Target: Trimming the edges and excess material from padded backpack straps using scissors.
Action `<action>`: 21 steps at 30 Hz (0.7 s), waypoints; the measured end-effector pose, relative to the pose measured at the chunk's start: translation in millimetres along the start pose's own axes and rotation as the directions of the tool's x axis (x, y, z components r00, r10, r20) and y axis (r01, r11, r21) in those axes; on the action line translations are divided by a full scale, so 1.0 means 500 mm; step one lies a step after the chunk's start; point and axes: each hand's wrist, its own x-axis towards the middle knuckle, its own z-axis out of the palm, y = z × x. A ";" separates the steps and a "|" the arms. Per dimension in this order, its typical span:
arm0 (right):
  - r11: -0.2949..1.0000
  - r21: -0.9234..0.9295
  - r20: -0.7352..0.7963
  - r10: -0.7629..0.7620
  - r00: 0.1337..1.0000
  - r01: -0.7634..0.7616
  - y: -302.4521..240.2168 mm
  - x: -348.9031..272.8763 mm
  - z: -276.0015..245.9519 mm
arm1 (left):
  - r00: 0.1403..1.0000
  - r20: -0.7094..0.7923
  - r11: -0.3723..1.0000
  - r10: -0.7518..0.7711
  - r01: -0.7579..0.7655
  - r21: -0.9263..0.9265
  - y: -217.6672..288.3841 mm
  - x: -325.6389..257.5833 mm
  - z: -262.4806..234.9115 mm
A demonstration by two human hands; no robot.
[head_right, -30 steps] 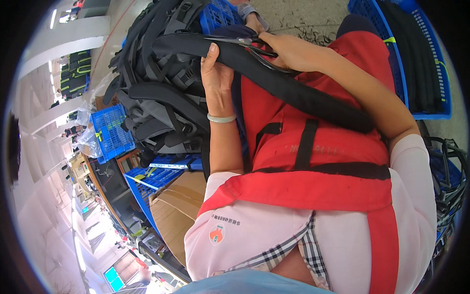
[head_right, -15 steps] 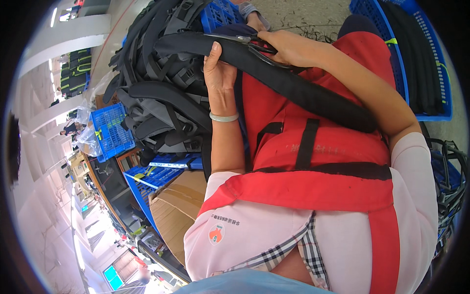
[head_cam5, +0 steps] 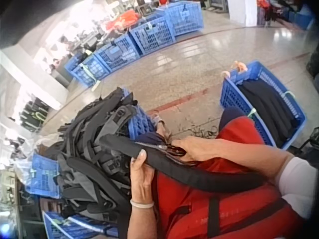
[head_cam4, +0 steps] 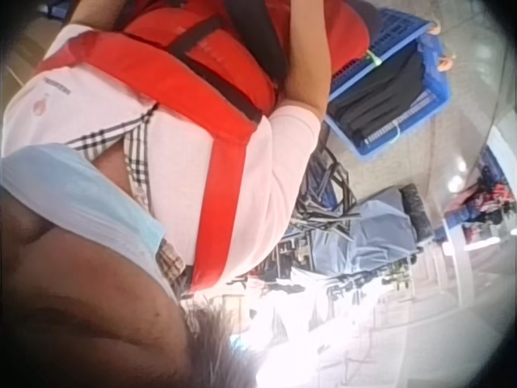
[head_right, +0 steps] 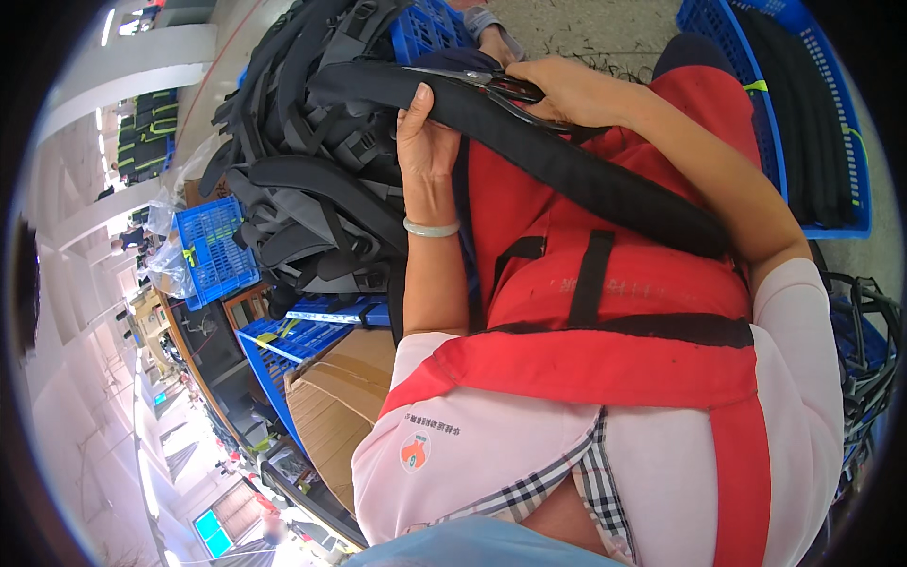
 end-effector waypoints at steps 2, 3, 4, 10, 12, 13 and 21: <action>0.998 -0.033 -0.042 -0.047 0.998 0.046 -0.004 -0.005 0.004 | 0.999 -0.032 1.000 -0.012 0.012 0.000 0.016 0.005 -0.003; 0.998 -0.035 -0.041 -0.047 0.998 0.045 -0.007 -0.008 0.003 | 0.998 -0.062 1.000 -0.026 0.026 -0.001 0.022 0.007 -0.004; 1.000 -0.012 -0.041 -0.021 0.999 0.021 -0.010 -0.011 0.003 | 0.998 -0.055 1.000 -0.009 0.010 0.017 0.023 0.007 -0.004; 0.994 -0.041 0.079 0.100 0.992 -0.097 -0.059 -0.022 -0.030 | 1.000 -0.023 0.998 -0.010 0.008 -0.062 0.022 0.002 -0.014; 0.993 -0.036 0.109 0.116 0.987 -0.113 -0.055 -0.020 -0.026 | 1.000 -0.014 0.998 -0.011 0.011 -0.062 0.019 0.001 -0.013; 0.994 -0.034 0.058 0.104 0.993 -0.103 -0.041 -0.017 -0.016 | 1.000 -0.004 0.998 -0.012 0.012 -0.063 0.015 0.002 -0.010; 0.995 -0.057 0.054 0.084 0.995 -0.081 -0.014 0.005 0.001 | 1.000 -0.005 0.999 -0.010 0.010 -0.043 0.009 0.009 -0.019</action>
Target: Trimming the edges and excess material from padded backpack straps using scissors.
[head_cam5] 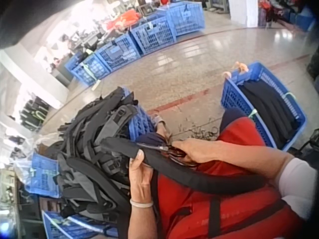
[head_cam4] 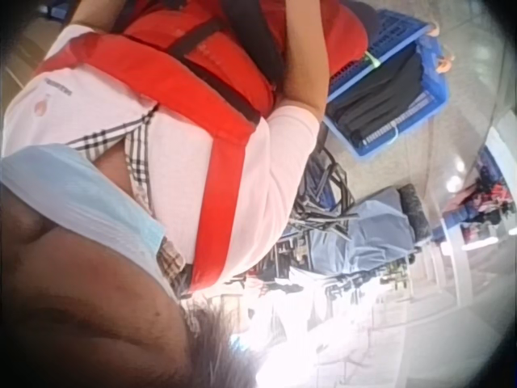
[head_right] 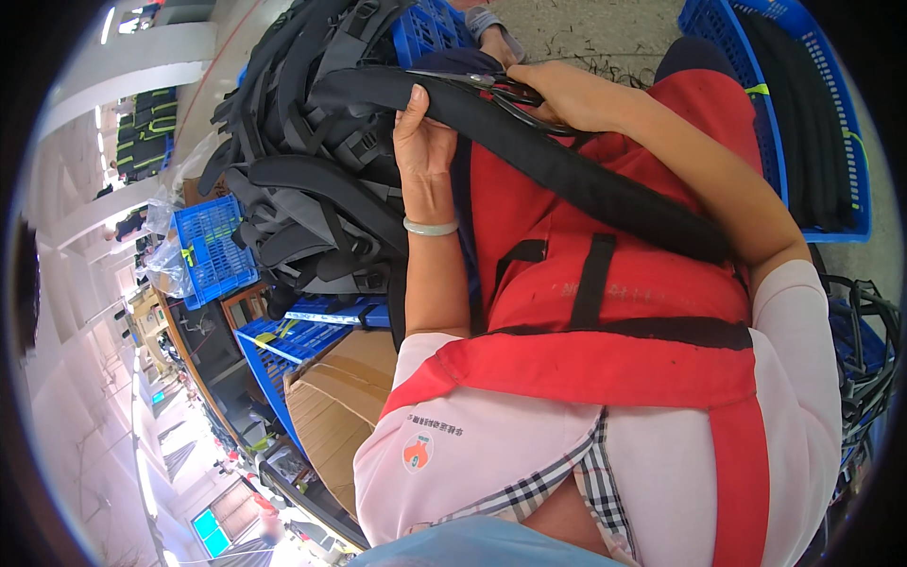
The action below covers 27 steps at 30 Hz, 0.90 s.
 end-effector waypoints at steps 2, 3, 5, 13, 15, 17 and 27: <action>0.990 -0.055 -0.087 -0.137 0.987 0.133 0.007 0.001 0.005 | 1.000 -0.011 1.000 -0.003 0.003 -0.005 -0.005 0.002 -0.002; 0.990 -0.056 -0.087 -0.135 0.987 0.131 0.015 0.001 0.014 | 1.000 -0.009 1.000 -0.009 0.009 0.005 -0.009 0.003 0.000; 0.983 0.092 -0.226 -0.136 0.965 0.160 0.031 0.004 0.029 | 1.000 -0.005 1.000 -0.015 0.015 0.013 -0.018 0.004 0.003; 0.982 -0.082 -0.150 -0.183 0.972 0.172 0.040 0.036 0.016 | 0.999 -0.006 0.997 -0.046 0.046 -0.063 -0.019 0.005 0.004; 0.974 -0.095 -0.163 -0.221 0.962 0.207 0.044 0.035 0.023 | 0.999 -0.005 0.998 -0.040 0.040 -0.057 -0.022 0.003 0.004; 0.975 -0.014 -0.206 -0.221 0.953 0.223 0.041 0.030 0.028 | 0.999 -0.007 0.998 -0.032 0.032 -0.051 -0.021 0.003 0.005; 0.982 -0.047 -0.180 -0.190 0.965 0.185 0.048 0.036 0.014 | 0.997 -0.013 0.996 -0.074 0.073 -0.048 0.000 0.018 0.002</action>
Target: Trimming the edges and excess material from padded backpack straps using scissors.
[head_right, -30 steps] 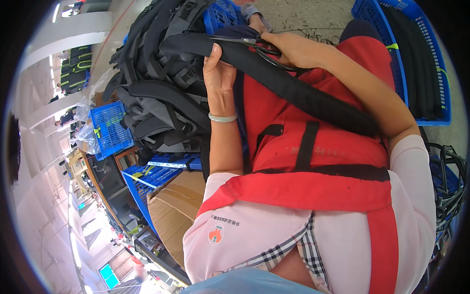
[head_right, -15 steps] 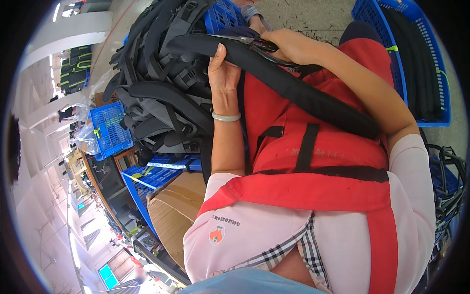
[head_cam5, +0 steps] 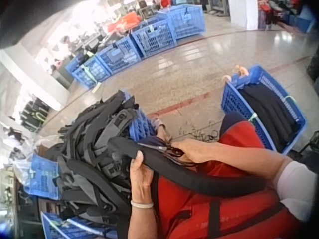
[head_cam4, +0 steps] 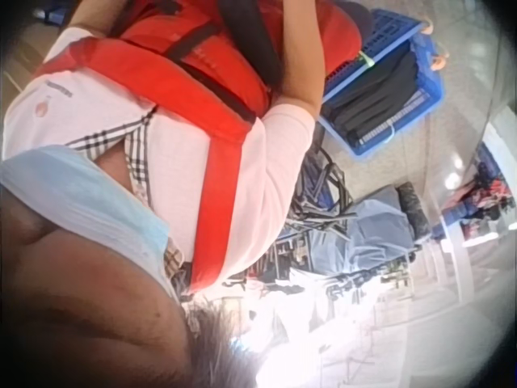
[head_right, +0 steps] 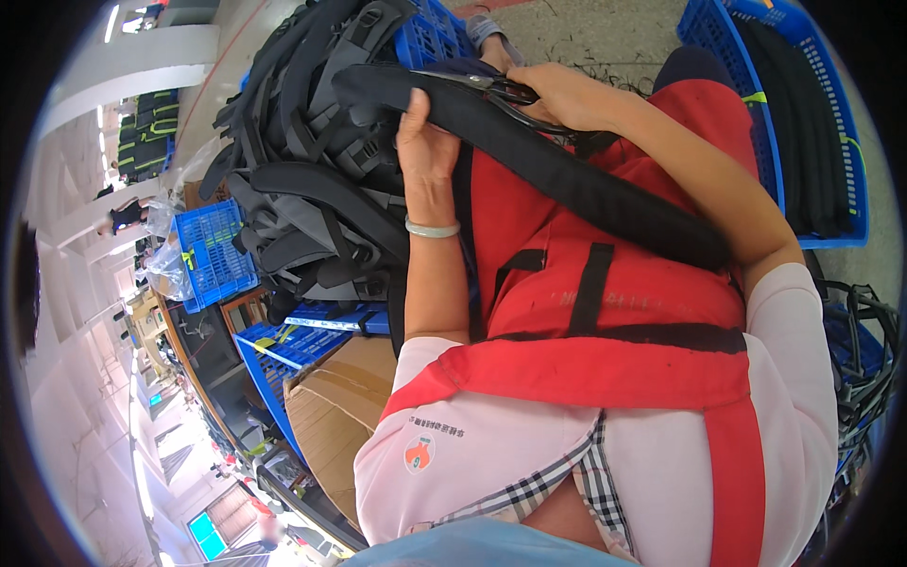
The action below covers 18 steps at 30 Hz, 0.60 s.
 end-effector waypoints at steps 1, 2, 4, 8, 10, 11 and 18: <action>0.998 0.024 0.015 0.054 0.998 -0.055 0.001 -0.003 -0.001 | 0.999 -0.045 0.999 -0.021 0.019 -0.043 0.011 0.003 0.000; 0.993 0.047 0.030 0.108 0.994 -0.110 0.002 -0.005 -0.001 | 0.994 -0.096 0.998 0.056 -0.055 0.011 0.016 0.009 -0.003; 0.996 0.059 -0.002 0.064 0.998 -0.064 -0.013 -0.011 0.000 | 0.994 -0.082 0.997 0.073 -0.072 0.019 0.019 0.009 0.000; 0.988 0.077 0.041 0.134 0.990 -0.137 -0.024 -0.013 -0.016 | 0.996 -0.035 0.996 0.083 -0.081 0.045 0.021 0.007 0.007; 0.985 0.043 0.074 0.164 0.984 -0.168 -0.041 -0.006 -0.030 | 0.997 -0.024 0.997 0.069 -0.068 0.040 0.020 0.006 0.008; 0.981 0.008 0.109 0.192 0.975 -0.194 -0.050 -0.001 -0.035 | 0.998 -0.016 0.998 0.058 -0.058 0.036 0.020 0.007 0.008; 0.987 -0.115 0.078 0.118 0.990 -0.109 -0.035 0.018 -0.031 | 0.993 0.037 0.991 0.109 -0.112 0.075 0.016 0.010 0.003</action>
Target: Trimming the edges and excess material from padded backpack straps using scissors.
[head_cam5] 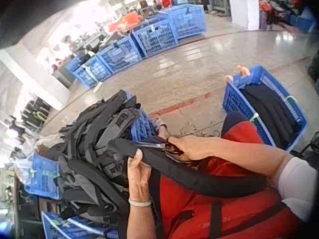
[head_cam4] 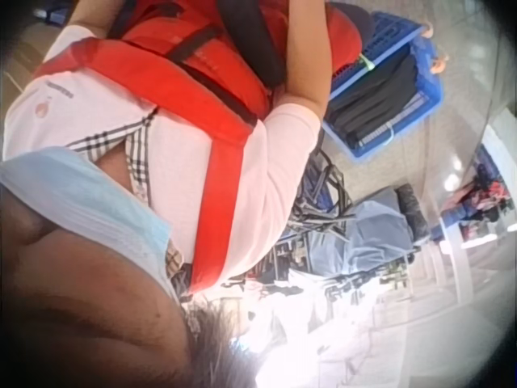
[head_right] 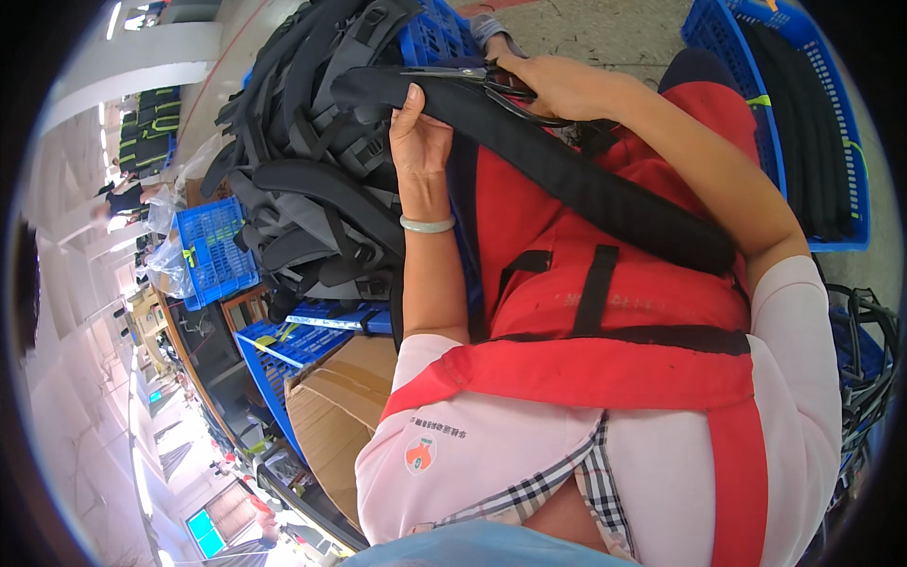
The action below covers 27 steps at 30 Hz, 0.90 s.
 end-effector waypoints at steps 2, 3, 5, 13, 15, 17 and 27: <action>0.989 0.079 -0.039 -0.119 0.992 0.122 0.015 0.004 0.017 | 1.000 -0.012 1.000 -0.014 0.013 -0.024 -0.001 0.002 -0.008; 0.989 0.080 -0.038 -0.120 0.992 0.123 0.014 0.008 0.020 | 1.000 -0.014 1.000 -0.013 0.013 -0.023 -0.001 0.001 -0.012; 0.994 0.079 -0.008 -0.069 0.998 0.070 0.012 0.014 0.027 | 0.998 -0.054 0.999 -0.027 0.024 -0.046 -0.002 0.000 -0.018; 0.984 0.135 -0.061 -0.111 0.992 0.119 0.041 0.015 0.054 | 0.995 -0.072 0.995 -0.063 0.057 -0.085 -0.011 0.001 -0.013; 0.986 0.131 -0.043 -0.096 0.994 0.101 0.035 0.011 0.044 | 0.994 -0.084 0.994 -0.071 0.064 -0.089 -0.011 0.001 -0.009; 0.990 0.098 0.007 -0.098 0.995 0.097 0.021 0.007 0.023 | 0.995 -0.084 0.997 -0.049 0.044 -0.063 -0.009 0.000 -0.006; 0.996 0.020 0.032 -0.083 0.996 0.082 0.013 0.023 0.013 | 0.998 -0.030 0.998 -0.052 0.050 -0.049 -0.019 0.008 -0.015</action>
